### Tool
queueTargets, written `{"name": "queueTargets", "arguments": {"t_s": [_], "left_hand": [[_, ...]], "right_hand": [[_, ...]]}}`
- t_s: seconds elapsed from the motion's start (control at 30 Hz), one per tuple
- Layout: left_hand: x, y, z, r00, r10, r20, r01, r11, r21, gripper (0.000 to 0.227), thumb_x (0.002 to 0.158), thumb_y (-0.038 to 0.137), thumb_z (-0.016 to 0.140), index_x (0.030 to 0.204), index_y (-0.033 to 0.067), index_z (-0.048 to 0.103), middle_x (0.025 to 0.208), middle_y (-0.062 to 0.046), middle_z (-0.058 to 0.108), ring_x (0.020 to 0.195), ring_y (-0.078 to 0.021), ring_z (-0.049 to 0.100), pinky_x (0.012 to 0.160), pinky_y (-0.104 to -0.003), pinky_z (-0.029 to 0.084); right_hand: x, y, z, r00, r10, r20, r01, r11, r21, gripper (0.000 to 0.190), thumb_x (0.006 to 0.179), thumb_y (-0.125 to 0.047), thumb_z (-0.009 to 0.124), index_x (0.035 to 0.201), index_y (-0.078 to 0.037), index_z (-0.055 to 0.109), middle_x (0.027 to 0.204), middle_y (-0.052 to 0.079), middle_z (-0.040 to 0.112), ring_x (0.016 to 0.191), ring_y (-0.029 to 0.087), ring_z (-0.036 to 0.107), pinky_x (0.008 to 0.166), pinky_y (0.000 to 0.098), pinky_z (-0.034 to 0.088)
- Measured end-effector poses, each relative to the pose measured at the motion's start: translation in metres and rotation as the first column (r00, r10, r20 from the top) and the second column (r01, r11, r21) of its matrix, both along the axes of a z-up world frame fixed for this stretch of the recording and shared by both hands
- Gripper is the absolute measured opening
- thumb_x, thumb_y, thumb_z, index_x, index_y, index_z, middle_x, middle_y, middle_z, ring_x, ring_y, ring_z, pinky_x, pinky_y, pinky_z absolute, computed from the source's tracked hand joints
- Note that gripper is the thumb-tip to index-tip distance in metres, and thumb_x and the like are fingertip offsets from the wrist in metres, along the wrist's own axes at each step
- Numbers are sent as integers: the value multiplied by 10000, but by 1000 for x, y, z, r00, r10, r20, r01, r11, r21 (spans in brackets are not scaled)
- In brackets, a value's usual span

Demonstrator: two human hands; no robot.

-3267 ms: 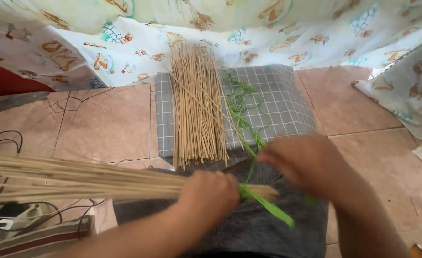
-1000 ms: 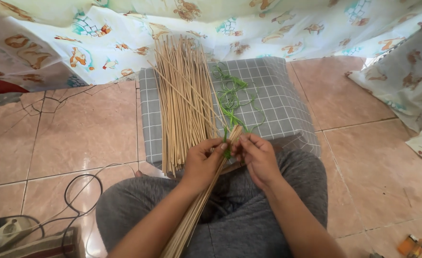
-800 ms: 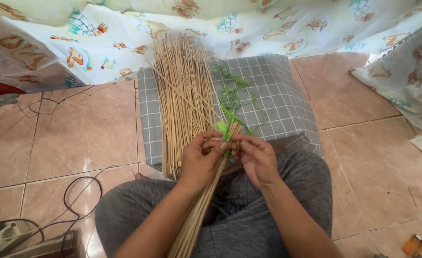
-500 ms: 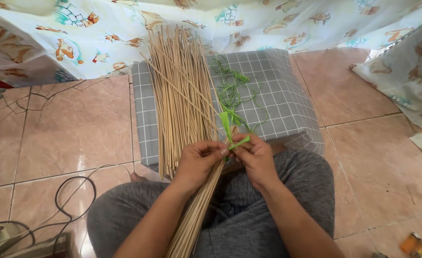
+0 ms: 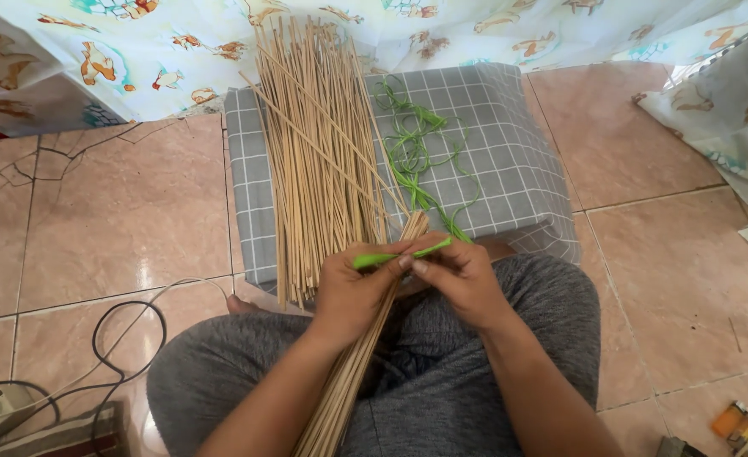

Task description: Organizing thin wooden sticks into bundles and securing them with green plastic ties.

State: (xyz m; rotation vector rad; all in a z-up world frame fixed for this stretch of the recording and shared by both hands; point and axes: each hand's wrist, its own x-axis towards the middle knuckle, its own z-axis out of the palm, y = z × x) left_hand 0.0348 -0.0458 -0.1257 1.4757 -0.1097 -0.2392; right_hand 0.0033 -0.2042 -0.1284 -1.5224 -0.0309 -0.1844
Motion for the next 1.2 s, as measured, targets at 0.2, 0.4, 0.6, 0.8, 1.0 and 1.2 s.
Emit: {"name": "queueTargets", "arguments": {"t_s": [0.2, 0.4, 0.6, 0.8, 1.0, 1.2], "left_hand": [[-1, -4, 2, 769, 107, 631, -210, 974, 90, 166, 788, 40, 859, 933, 114, 827, 720, -105, 757, 673, -283, 696, 596, -305, 573], [11, 13, 18, 265, -144, 953, -334, 914, 231, 68, 880, 57, 767, 914, 107, 801, 783, -64, 716, 716, -258, 654, 677, -327, 588], [6, 10, 22, 328, -230, 916, -323, 884, 337, 40, 931, 82, 724, 922, 69, 760, 816, -97, 672, 738, -272, 618, 660, -353, 524], [1, 12, 17, 857, -337, 390, 229, 927, 297, 304, 1037, 173, 532, 852, -35, 653, 985, -216, 532, 877, -475, 633, 756, -497, 519], [3, 15, 11, 970, -234, 73, 240, 966, -99, 238, 1009, 168, 623, 1068, -53, 553, 860, -98, 739, 843, -192, 673, 818, -381, 544], [-1, 11, 10, 995, -99, 32, 101, 992, -80, 226, 959, 171, 705, 1018, -38, 642, 841, -114, 747, 840, -187, 651, 794, -364, 540]], "right_hand": [[4, 4, -8, 990, -142, 2, 142, 990, 2, 238, 992, -93, 659, 792, 23, 718, 561, 103, 644, 511, 135, 636, 473, 256, 525], [6, 10, -11, 979, -176, 103, 177, 984, -7, 149, 962, -58, 680, 892, 56, 746, 576, 151, 685, 422, 144, 635, 394, 260, 522], [6, 12, -5, 963, -218, 160, 209, 976, 66, 362, 956, 42, 637, 1314, 76, 593, 732, 80, 580, 462, 109, 617, 449, 249, 550], [-3, 2, -16, 937, -170, 306, 212, 971, -110, 348, 918, 39, 570, 1265, 44, 592, 857, 109, 573, 567, 156, 601, 498, 289, 535], [-16, 21, -2, 759, -86, 645, 469, 759, -451, 338, 791, -90, 871, 1080, 35, 749, 1018, 124, 692, 957, 306, 740, 819, 378, 610], [-14, 29, 15, 720, -139, 680, 572, 674, -468, 46, 876, -26, 781, 903, 11, 782, 862, 99, 742, 780, 278, 752, 672, 365, 627]]}}
